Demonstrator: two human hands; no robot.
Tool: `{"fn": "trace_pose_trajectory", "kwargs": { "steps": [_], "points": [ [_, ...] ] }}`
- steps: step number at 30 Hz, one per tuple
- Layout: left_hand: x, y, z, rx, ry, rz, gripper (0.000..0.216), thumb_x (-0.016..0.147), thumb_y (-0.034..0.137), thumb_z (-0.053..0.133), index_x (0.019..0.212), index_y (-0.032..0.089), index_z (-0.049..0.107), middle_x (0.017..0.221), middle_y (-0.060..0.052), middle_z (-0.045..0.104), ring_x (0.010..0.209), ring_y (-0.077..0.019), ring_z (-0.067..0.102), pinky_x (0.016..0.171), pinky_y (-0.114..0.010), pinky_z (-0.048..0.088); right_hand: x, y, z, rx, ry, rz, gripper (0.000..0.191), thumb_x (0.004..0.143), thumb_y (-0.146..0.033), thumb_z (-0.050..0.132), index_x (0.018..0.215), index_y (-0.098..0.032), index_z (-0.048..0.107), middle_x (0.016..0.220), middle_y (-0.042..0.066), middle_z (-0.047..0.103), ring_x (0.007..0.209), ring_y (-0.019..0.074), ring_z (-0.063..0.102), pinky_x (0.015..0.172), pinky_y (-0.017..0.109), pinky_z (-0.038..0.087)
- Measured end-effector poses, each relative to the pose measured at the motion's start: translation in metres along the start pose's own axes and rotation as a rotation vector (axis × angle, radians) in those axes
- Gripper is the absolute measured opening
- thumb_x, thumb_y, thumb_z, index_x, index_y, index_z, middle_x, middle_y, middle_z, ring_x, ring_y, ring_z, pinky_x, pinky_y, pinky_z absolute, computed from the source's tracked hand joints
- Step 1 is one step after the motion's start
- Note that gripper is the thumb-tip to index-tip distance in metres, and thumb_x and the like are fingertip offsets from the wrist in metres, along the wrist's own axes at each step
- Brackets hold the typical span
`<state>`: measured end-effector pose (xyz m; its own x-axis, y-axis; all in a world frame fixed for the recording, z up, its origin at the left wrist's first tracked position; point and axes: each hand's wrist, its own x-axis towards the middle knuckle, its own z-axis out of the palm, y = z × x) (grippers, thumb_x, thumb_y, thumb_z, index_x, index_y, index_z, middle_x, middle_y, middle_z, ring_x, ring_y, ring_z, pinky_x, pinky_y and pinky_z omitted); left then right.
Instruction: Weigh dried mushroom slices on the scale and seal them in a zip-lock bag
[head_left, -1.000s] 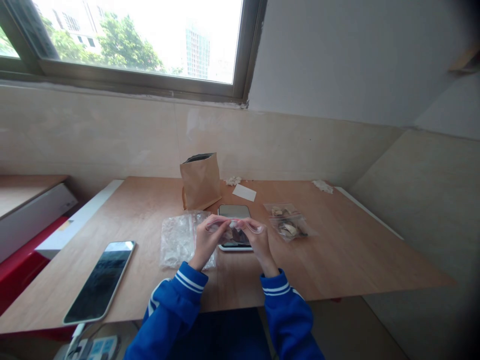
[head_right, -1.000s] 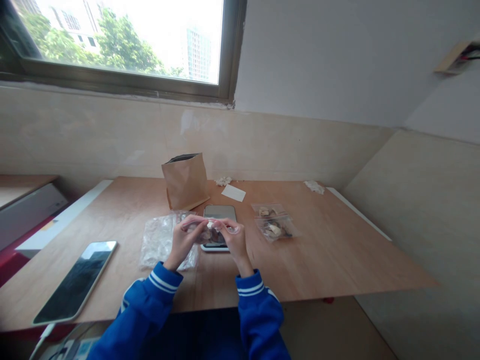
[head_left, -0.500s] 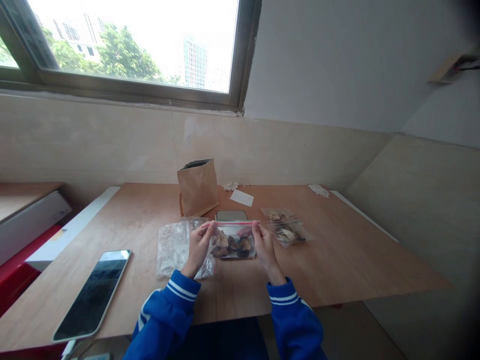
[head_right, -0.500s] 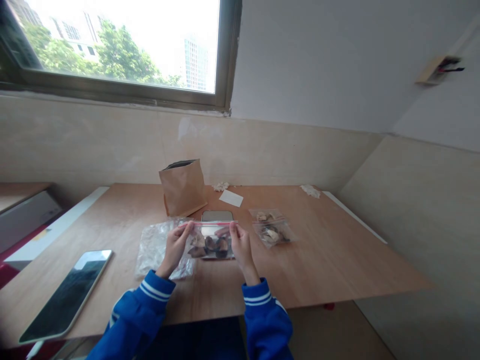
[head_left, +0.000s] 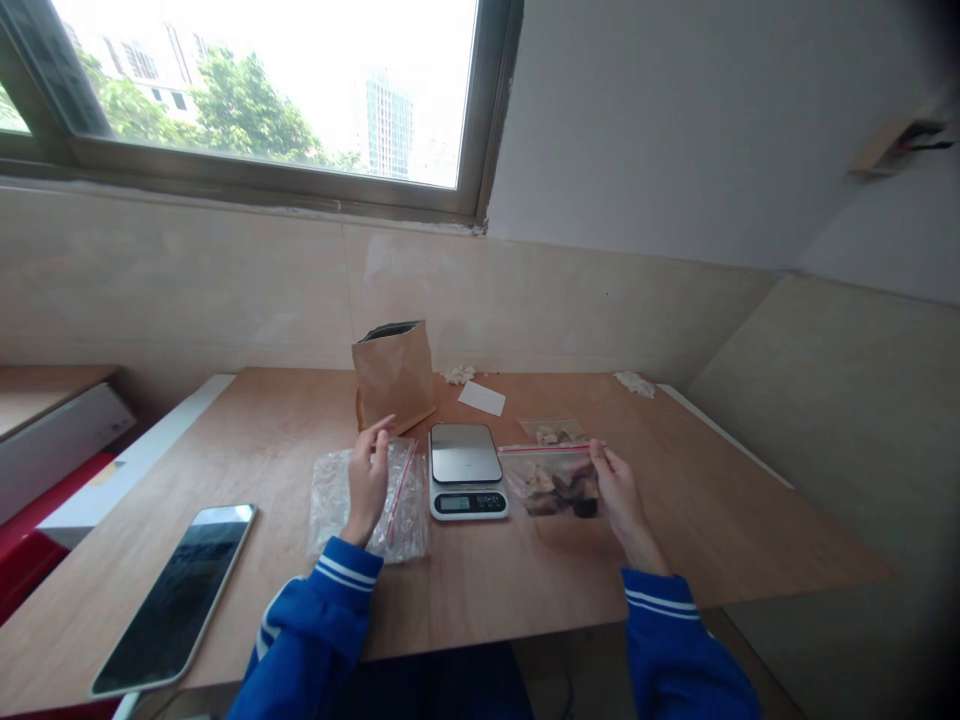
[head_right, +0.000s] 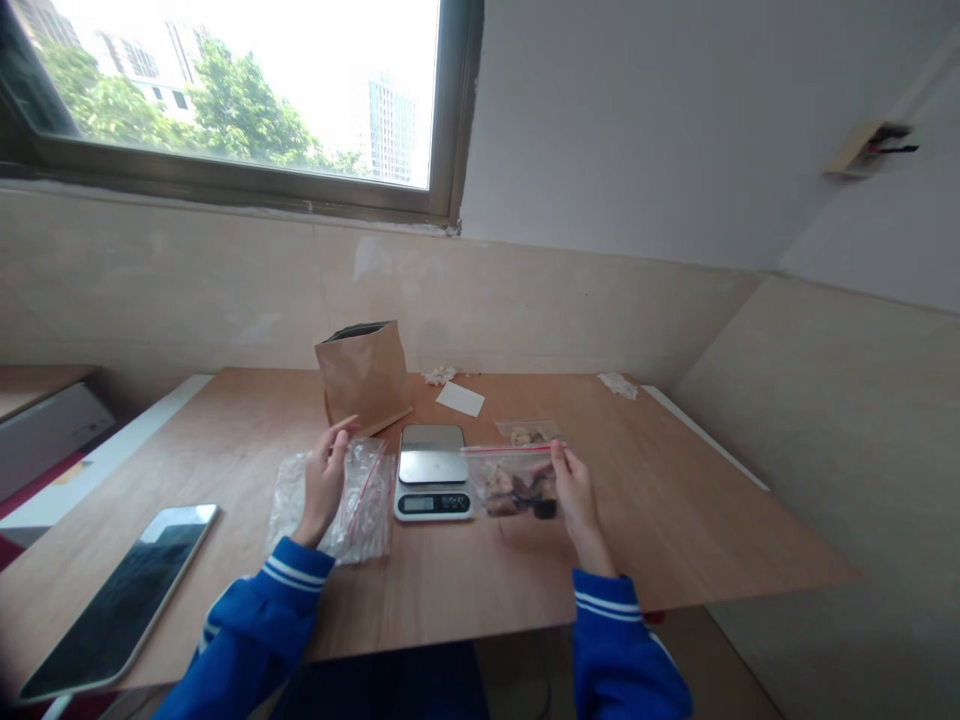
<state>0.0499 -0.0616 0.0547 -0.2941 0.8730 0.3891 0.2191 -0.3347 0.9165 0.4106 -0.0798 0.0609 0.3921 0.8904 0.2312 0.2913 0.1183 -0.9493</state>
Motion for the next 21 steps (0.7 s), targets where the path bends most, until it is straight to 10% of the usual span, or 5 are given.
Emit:
{"fn": "trace_pose_trajectory", "kwargs": {
  "steps": [5, 8, 11, 16, 21],
  "points": [
    [0.036, -0.043, -0.024, 0.338, 0.282, 0.012, 0.081, 0.079, 0.042, 0.067, 0.146, 0.013, 0.032, 0.146, -0.020, 0.037, 0.137, -0.0330, 0.035, 0.114, -0.052, 0.028, 0.036, 0.036, -0.049, -0.351, 0.105, -0.080, 0.063, 0.080, -0.072, 0.047, 0.090, -0.013, 0.068, 0.082, 0.017, 0.072, 0.076, 0.0285, 0.066, 0.075, 0.043, 0.052],
    [0.050, -0.070, -0.026, 0.393, 0.233, -0.032, 0.111, 0.067, 0.050, 0.078, 0.149, 0.006, 0.018, 0.150, -0.028, 0.027, 0.143, -0.0399, 0.023, 0.117, -0.056, 0.020, 0.027, 0.039, -0.037, -0.701, 0.330, -0.249, 0.067, 0.085, -0.060, 0.047, 0.124, -0.006, 0.058, 0.119, 0.028, 0.062, 0.109, 0.0388, 0.058, 0.090, 0.056, 0.046],
    [0.056, -0.091, -0.024, 0.344, 0.167, -0.068, 0.122, 0.058, 0.053, 0.083, 0.149, 0.008, 0.017, 0.152, -0.028, 0.026, 0.144, -0.0421, 0.022, 0.116, -0.056, 0.023, 0.001, 0.032, -0.005, -0.900, 0.243, -0.417, 0.055, 0.092, -0.048, 0.044, 0.138, -0.019, 0.051, 0.143, 0.021, 0.046, 0.127, 0.0387, 0.046, 0.097, 0.058, 0.041],
    [0.061, -0.104, -0.027, 0.336, 0.019, -0.084, 0.086, 0.066, 0.049, 0.077, 0.136, 0.013, 0.042, 0.134, -0.020, 0.054, 0.125, -0.0349, 0.053, 0.103, -0.047, 0.043, -0.026, 0.041, 0.026, -1.121, -0.100, -0.433, 0.040, 0.093, -0.043, 0.047, 0.129, -0.032, 0.062, 0.154, 0.008, 0.038, 0.137, 0.0374, 0.036, 0.102, 0.059, 0.038],
    [0.064, -0.101, -0.032, 0.506, -0.130, -0.056, 0.043, 0.078, 0.050, 0.063, 0.106, 0.017, 0.063, 0.102, -0.013, 0.071, 0.098, -0.0301, 0.066, 0.086, -0.040, 0.049, -0.020, 0.066, 0.008, -1.210, -0.115, -0.357, 0.041, 0.094, -0.034, 0.045, 0.131, -0.029, 0.062, 0.151, 0.010, 0.044, 0.137, 0.0346, 0.039, 0.105, 0.054, 0.038]
  ]
}}
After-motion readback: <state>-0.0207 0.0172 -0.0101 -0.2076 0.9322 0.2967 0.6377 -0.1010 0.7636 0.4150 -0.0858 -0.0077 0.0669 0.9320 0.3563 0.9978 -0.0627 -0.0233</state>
